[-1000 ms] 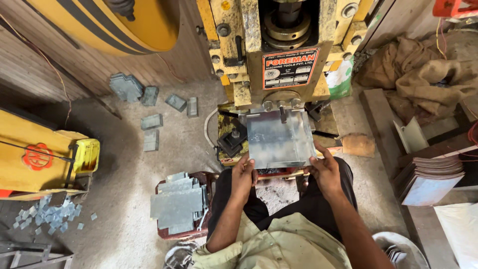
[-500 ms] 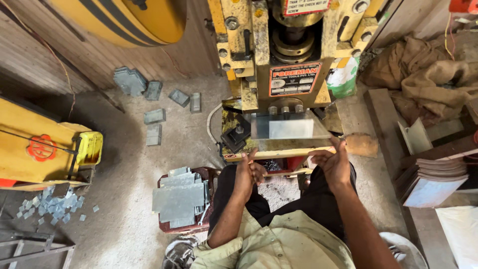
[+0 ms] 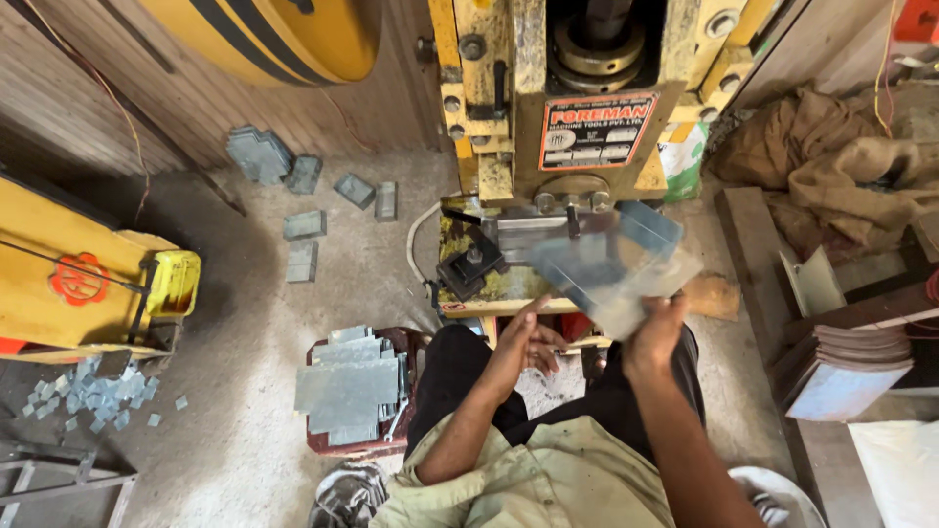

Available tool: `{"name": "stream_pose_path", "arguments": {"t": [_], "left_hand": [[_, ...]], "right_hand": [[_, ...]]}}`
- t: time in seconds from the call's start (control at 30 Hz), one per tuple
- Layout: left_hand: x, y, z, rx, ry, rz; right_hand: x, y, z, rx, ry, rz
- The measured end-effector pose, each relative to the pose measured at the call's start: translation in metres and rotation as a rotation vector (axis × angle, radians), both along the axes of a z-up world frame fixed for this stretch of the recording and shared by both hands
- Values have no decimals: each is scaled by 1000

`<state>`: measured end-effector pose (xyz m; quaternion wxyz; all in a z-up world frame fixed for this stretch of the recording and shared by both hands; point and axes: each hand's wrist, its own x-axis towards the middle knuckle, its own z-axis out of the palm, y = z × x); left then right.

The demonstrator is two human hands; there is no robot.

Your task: The person sits on the floor in a workshop and repeatedly places flat metal sheets into a yellow hydraulic press machine. They align the sheets, operate the press to bend them, and then remove the finished pieces, stacking them on a nearby red container.

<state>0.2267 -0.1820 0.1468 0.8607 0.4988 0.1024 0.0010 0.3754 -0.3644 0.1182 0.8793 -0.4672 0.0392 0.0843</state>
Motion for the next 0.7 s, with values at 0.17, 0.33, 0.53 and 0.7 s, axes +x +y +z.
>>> {"name": "stream_pose_path", "arguments": {"t": [0.17,0.33,0.53,0.7], "left_hand": [[16,0,-21,42,105,212],[14,-6,-45,137,135,446],[22,14,-49,98,79,392],[2,29,-49,62,187,132]], "right_hand": [[-36,22,9,-178,259,283],[-52,26,-19,-207,150,336],[-38,35,-35,-288,47,351],[-39,39,-35,-274,52,317]]}}
